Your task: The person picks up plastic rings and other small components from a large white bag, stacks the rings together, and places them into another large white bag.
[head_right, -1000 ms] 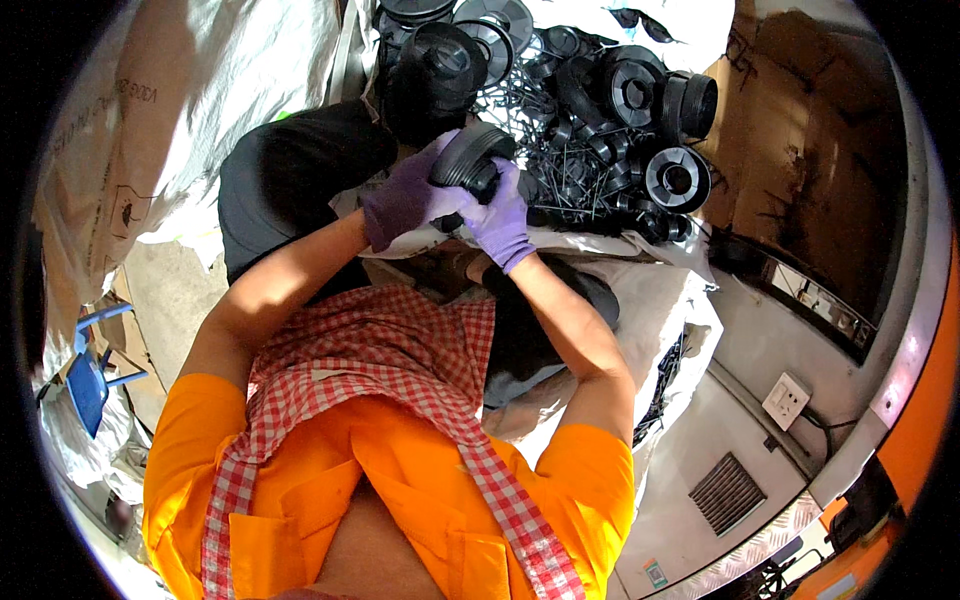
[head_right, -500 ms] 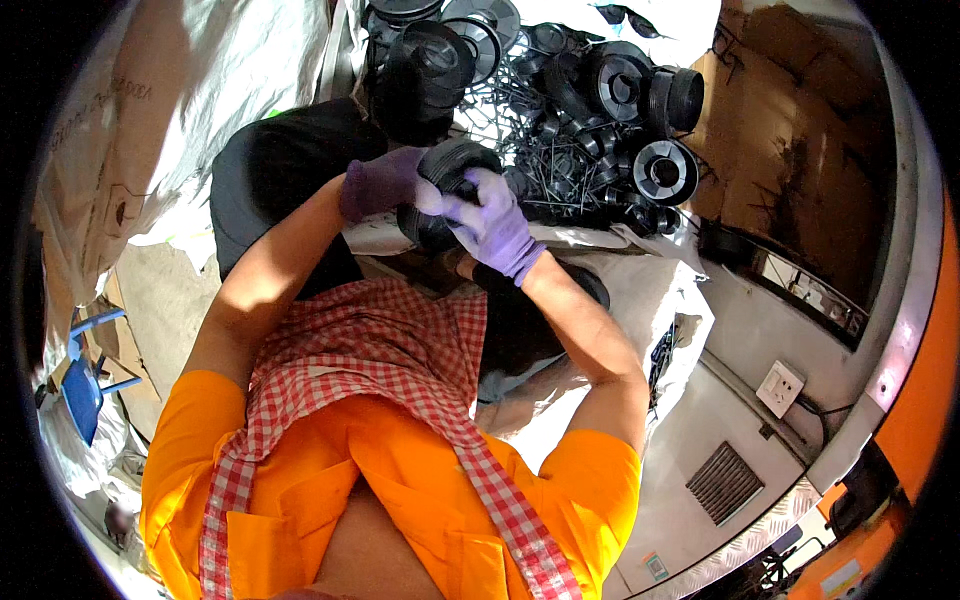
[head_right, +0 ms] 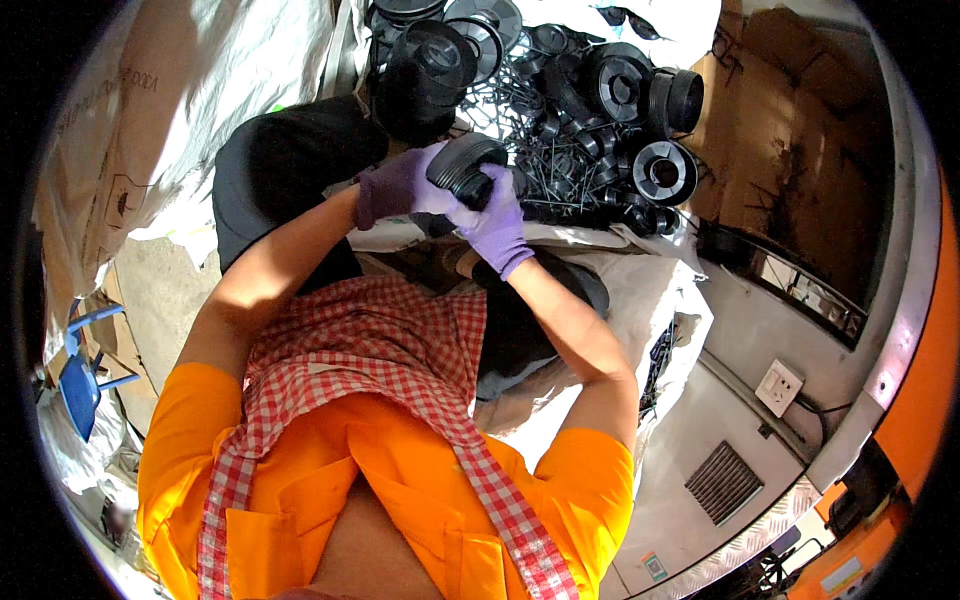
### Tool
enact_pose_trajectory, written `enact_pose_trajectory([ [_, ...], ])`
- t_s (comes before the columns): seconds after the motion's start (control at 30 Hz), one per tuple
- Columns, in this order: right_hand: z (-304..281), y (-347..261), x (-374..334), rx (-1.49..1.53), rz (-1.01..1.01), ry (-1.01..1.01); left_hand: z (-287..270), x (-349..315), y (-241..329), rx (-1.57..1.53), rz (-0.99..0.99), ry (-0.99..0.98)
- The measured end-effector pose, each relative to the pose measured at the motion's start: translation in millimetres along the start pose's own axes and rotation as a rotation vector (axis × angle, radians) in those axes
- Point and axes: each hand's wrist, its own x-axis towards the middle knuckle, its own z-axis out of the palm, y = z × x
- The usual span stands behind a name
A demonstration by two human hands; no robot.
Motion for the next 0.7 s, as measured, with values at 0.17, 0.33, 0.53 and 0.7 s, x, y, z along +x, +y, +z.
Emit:
enact_pose_trajectory([
  [0.17,10,-34,5,0.848,0.596,-0.039,-6,-4,10,0.096,0.000,0.030],
  [0.33,1,-29,5,0.203,-0.012,-0.069,-23,8,-14,-0.025,-0.285,-0.249],
  [0.53,-25,-12,17,-0.346,-0.698,-0.279,-20,8,-37,-0.268,-0.168,-0.268],
  [0.7,0,-19,15,0.585,0.502,-0.060,-10,6,14,0.138,0.106,0.001],
])
